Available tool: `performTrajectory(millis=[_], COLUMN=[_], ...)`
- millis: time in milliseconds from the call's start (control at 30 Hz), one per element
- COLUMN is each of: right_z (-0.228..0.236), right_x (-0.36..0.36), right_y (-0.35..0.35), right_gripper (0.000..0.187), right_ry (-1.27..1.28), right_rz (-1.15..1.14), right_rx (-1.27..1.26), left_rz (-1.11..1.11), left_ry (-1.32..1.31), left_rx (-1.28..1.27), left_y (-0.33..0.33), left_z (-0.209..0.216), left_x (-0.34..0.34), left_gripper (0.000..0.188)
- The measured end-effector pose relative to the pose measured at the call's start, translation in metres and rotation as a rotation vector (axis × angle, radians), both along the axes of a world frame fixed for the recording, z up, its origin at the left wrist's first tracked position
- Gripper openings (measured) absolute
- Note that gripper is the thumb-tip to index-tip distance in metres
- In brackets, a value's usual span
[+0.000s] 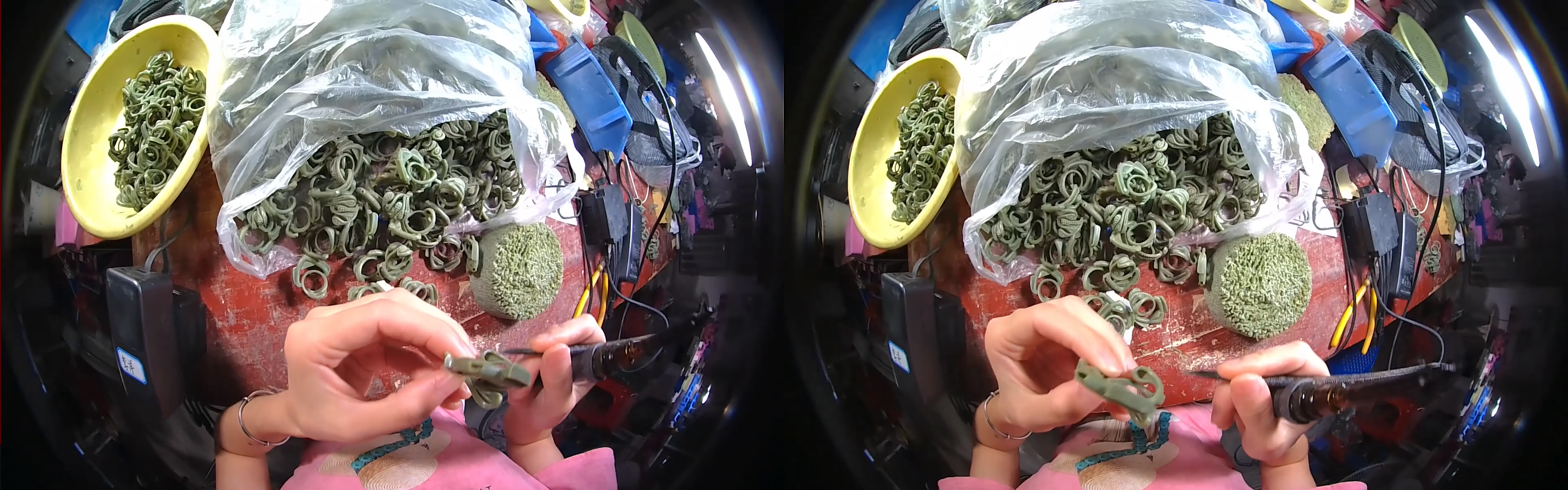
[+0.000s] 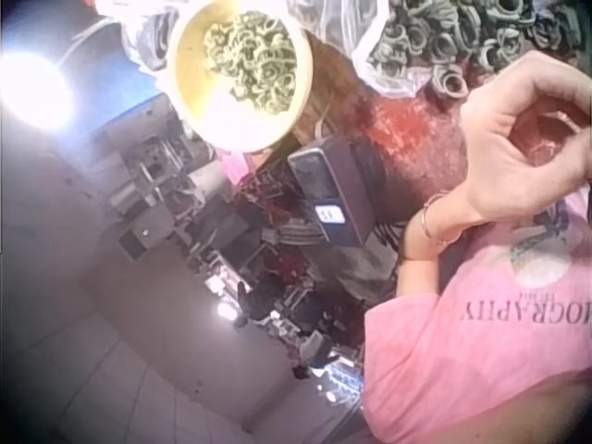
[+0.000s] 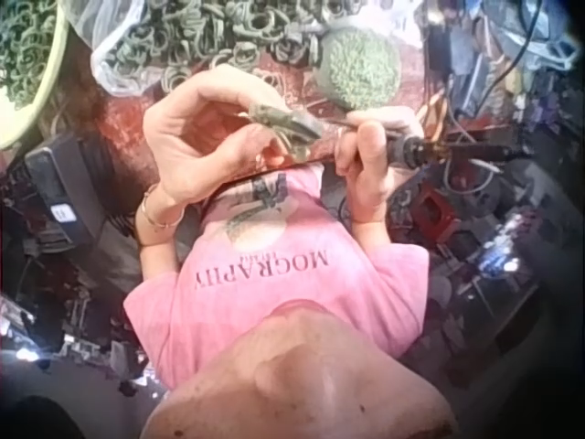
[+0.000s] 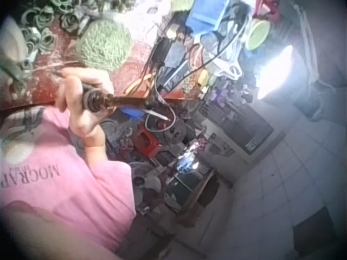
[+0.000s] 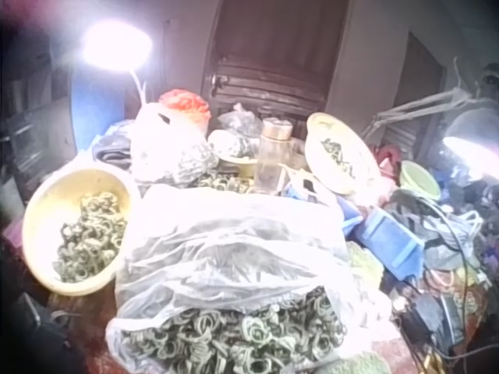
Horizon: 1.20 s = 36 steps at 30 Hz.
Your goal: Using a soldering iron to fuse together green wax or plastic rings as part of a manufacturing or crafting process.
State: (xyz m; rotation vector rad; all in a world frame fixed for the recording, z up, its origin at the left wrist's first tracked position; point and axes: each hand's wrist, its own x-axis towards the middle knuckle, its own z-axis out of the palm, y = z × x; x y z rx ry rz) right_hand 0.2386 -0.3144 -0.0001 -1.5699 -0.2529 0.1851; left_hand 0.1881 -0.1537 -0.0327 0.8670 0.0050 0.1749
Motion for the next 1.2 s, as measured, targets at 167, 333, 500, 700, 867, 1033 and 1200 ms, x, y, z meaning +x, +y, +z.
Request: performTrajectory(millis=[167,333,500,700,867,1033,1200], right_z=[-0.036,-0.021,-0.027,-0.025,-0.035,-0.039,-0.034], right_x=[-0.004,-0.005,0.008,0.013,0.0,-0.012,-0.013], right_y=[0.008,0.012,0.022,0.012,-0.004,-0.001,-0.004], right_gripper=[0.028,0.02,0.014,0.021,0.027,0.029,0.024], right_ry=[0.117,0.148,0.193,0.195,0.066,0.115,0.067], right_rz=[0.209,0.133,0.298,-0.098,-0.064,0.029,0.027], right_rx=[0.004,0.045,0.072,0.106,-0.008,0.023,0.008], left_rz=[0.2,0.085,0.004,0.188,0.295,0.354,0.364], left_ry=[0.097,0.061,0.074,0.027,0.063,0.039,-0.021], left_rx=[0.103,0.207,0.519,0.747,0.763,0.813,0.894], left_y=[0.016,0.011,0.009,0.006,0.003,0.002,0.0], left_z=[-0.014,-0.015,-0.013,-0.012,-0.011,-0.015,-0.014], left_x=[-0.03,-0.014,-0.013,-0.013,-0.02,-0.02,-0.018], left_gripper=[0.017,0.016,0.016,0.015,0.019,0.02,0.021])
